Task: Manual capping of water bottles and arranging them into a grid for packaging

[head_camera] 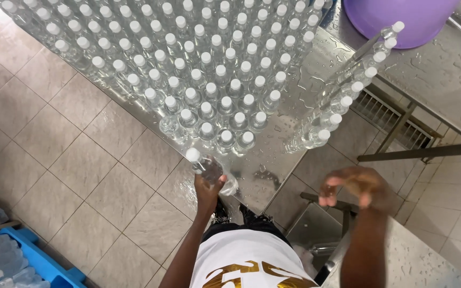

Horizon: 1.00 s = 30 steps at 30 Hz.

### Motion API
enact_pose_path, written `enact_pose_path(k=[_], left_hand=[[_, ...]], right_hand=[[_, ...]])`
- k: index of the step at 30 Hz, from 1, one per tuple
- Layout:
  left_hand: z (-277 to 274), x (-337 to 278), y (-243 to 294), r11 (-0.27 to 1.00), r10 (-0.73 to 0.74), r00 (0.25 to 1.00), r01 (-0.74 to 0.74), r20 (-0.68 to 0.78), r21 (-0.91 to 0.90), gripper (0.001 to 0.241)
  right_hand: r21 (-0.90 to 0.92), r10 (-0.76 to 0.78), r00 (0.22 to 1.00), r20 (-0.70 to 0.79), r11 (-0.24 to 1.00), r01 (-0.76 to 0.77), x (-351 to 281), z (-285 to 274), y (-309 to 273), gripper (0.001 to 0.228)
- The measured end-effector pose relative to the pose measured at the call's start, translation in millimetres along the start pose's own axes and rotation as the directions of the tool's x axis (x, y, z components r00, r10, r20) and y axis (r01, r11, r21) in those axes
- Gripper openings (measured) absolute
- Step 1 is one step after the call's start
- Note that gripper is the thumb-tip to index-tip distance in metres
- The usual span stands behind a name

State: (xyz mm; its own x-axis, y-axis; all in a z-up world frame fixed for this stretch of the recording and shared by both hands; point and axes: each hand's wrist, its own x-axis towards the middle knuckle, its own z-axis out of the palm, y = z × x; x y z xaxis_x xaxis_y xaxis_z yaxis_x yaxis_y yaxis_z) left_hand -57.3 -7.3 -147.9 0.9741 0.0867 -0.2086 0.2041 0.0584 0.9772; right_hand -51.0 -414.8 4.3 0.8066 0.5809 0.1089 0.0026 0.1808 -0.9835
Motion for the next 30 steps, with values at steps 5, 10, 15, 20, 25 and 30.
enact_pose_path(k=[5, 10, 15, 20, 25, 30], left_hand=[[3, -3, 43, 0.863, -0.072, 0.991, 0.118, 0.111, -0.492, 0.079], [3, 17, 84, 0.826, -0.094, 0.94, 0.257, 0.327, -0.502, 0.088], [16, 21, 123, 0.837, -0.145, 0.907, 0.325, 0.395, -0.439, 0.084], [29, 35, 123, 0.816, -0.161, 0.885, 0.368, 0.437, -0.446, 0.078], [35, 41, 147, 0.852, -0.162, 0.867, 0.364, 0.471, -0.376, 0.08], [35, 59, 112, 0.892, -0.093, 0.858, 0.297, 0.504, -0.34, 0.081]], right_hand=[[-0.048, 0.261, 0.948, 0.181, 0.965, -0.257, 30, 45, 59, 0.068], [-0.371, 0.816, 0.438, -0.377, 0.301, -0.879, 35, 85, 69, 0.062], [-0.59, 0.721, 0.441, -0.535, 0.055, -0.806, -25, 55, 123, 0.072], [-0.472, 0.706, 0.436, -0.558, 0.162, -0.866, -17, 75, 75, 0.07], [-0.462, 0.715, 0.442, -0.542, 0.186, -0.867, -10, 83, 55, 0.072], [-0.493, 0.657, 0.511, -0.554, 0.236, -0.838, 23, 103, 8, 0.067]])
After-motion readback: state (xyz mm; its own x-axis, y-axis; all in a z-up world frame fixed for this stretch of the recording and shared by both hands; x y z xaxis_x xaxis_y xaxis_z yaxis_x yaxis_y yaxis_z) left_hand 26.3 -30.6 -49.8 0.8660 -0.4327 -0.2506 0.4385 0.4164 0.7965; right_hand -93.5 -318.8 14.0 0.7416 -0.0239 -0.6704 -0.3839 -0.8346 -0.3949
